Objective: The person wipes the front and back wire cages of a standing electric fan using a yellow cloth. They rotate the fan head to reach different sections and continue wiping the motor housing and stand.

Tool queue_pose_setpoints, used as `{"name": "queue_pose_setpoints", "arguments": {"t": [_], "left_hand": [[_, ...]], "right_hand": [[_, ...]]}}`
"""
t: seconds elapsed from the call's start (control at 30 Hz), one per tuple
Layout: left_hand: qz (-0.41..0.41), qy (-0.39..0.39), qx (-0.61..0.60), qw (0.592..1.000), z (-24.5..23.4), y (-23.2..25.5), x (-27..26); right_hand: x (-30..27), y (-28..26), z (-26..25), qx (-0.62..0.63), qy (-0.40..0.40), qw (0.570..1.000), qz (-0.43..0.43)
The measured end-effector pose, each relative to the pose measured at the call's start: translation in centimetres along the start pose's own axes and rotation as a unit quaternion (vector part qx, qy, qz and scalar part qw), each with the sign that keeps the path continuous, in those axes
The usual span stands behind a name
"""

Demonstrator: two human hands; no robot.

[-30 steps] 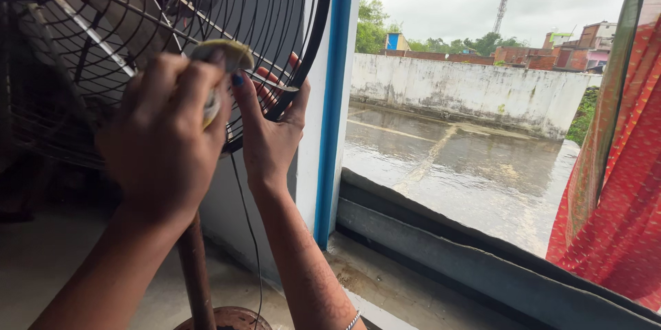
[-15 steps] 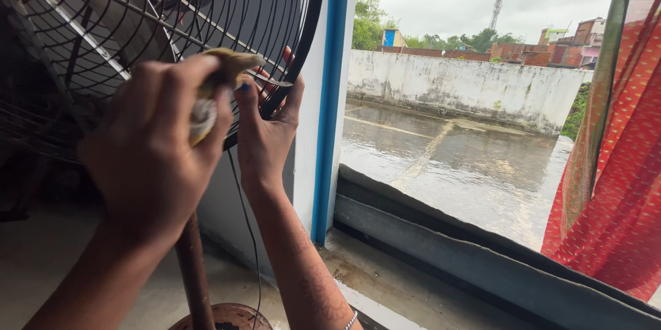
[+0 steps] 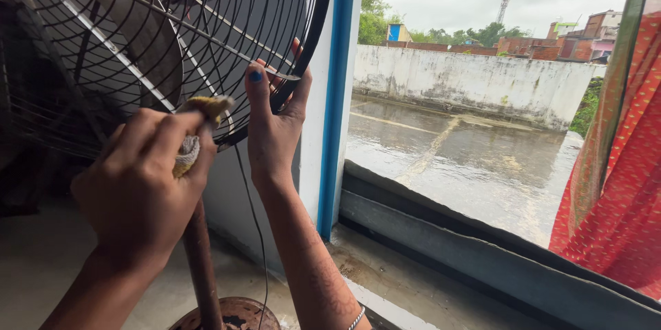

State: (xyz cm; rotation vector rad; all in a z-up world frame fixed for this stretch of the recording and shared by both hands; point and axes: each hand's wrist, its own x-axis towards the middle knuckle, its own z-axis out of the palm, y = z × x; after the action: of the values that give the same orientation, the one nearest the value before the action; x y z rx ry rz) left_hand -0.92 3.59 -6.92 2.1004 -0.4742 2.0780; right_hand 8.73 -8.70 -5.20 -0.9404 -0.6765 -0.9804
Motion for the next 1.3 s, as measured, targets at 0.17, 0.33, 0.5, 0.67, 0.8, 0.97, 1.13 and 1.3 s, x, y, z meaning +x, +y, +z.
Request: {"name": "queue_pose_setpoints", "arguments": {"t": [0.17,0.33,0.5,0.67,0.8,0.97,1.13,1.3], "left_hand": [[0.038,0.089,-0.111,0.989,-0.4,2.7,2.8],[0.090,0.090,-0.013,0.992,1.0,1.9,2.5],[0.072,0.034,0.030,0.996,1.0,0.2,-0.4],[0.072,0.042,-0.051,0.995,0.2,0.4,0.6],[0.102,0.076,-0.108,0.986,0.1,2.5,3.1],[0.090,0.077,-0.072,0.990,1.3,2.7,3.3],[0.065,0.031,0.006,0.997,1.6,0.2,-1.4],[0.051,-0.001,0.012,0.999,0.1,-0.2,-2.6]], "right_hand": [[-0.3,0.0,-0.2,0.079,-0.017,0.996,0.039],[-0.1,0.6,-0.7,0.082,-0.036,0.996,0.028],[-0.1,2.1,-0.7,0.107,-0.049,0.993,0.005],[-0.4,2.1,-0.6,0.114,-0.066,0.991,-0.015],[-1.1,1.1,-0.7,0.165,-0.107,0.981,0.002],[-1.0,0.1,-0.7,0.138,-0.093,0.984,0.058],[-0.5,1.0,-0.6,0.113,-0.069,0.991,0.036],[-0.4,0.8,-1.0,0.145,-0.078,0.986,0.034]]}}
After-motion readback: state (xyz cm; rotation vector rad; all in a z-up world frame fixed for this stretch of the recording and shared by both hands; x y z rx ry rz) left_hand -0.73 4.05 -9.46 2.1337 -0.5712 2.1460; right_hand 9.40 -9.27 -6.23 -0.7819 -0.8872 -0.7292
